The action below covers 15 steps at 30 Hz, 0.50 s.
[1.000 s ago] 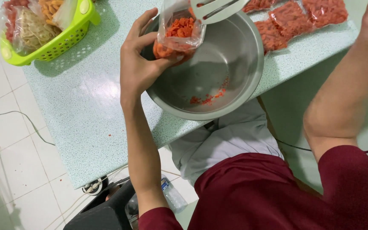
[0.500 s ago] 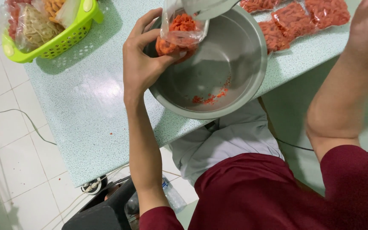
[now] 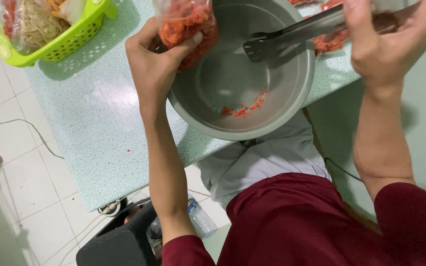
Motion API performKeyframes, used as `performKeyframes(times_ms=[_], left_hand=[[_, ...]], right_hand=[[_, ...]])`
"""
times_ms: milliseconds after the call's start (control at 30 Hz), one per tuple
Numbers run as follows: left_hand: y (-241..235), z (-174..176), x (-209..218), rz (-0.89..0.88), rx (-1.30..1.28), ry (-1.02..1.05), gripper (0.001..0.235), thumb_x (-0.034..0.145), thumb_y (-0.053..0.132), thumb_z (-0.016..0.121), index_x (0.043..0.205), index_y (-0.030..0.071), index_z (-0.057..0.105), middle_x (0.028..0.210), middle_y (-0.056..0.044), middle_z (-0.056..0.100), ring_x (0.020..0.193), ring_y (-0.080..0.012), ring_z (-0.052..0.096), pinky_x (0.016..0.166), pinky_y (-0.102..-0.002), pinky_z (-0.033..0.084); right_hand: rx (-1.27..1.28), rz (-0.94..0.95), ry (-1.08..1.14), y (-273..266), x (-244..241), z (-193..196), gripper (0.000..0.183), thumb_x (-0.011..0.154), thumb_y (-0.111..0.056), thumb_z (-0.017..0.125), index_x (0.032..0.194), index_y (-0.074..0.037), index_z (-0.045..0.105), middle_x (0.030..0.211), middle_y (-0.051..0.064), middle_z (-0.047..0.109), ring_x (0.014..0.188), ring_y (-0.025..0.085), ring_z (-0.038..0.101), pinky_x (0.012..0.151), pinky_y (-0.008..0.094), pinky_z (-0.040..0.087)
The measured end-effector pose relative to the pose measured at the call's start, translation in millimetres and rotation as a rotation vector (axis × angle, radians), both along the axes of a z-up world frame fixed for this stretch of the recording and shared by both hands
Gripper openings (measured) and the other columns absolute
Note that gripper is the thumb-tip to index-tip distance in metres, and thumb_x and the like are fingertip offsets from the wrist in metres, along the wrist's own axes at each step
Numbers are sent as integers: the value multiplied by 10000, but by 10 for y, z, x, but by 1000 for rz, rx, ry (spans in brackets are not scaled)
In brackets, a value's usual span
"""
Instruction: Using tongs to fill small plastic bags with orange snacks from a bowl and organizing the filled bags on a table.
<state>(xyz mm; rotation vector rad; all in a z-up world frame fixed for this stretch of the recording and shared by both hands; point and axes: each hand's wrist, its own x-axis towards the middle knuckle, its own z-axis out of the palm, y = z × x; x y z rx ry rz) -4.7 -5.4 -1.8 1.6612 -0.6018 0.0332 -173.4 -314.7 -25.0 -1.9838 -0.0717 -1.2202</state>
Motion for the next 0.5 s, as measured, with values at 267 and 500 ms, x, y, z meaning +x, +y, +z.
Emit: performKeyframes(times_ms=[267,500], left_hand=[[-27,62,-61,-76,-123,-139,231,870,14,872,1073,24,764,990,-32,673,925,-126,613,766,-243,499],[-10,105,-71,-57,-123,-183,149,866,4,851,972,8,747,949,-21,589,880,-133,552,708,-255,429]], right_hand=[[36,530,344,421,-167,350,291,916,66,793,1090,180,590,1034,311,687,1109,496,772,802,343,642],[-38,352,202,337,-163,530,205,1153,87,709,1176,256,595,1182,419,655,1193,552,733,1065,549,627]])
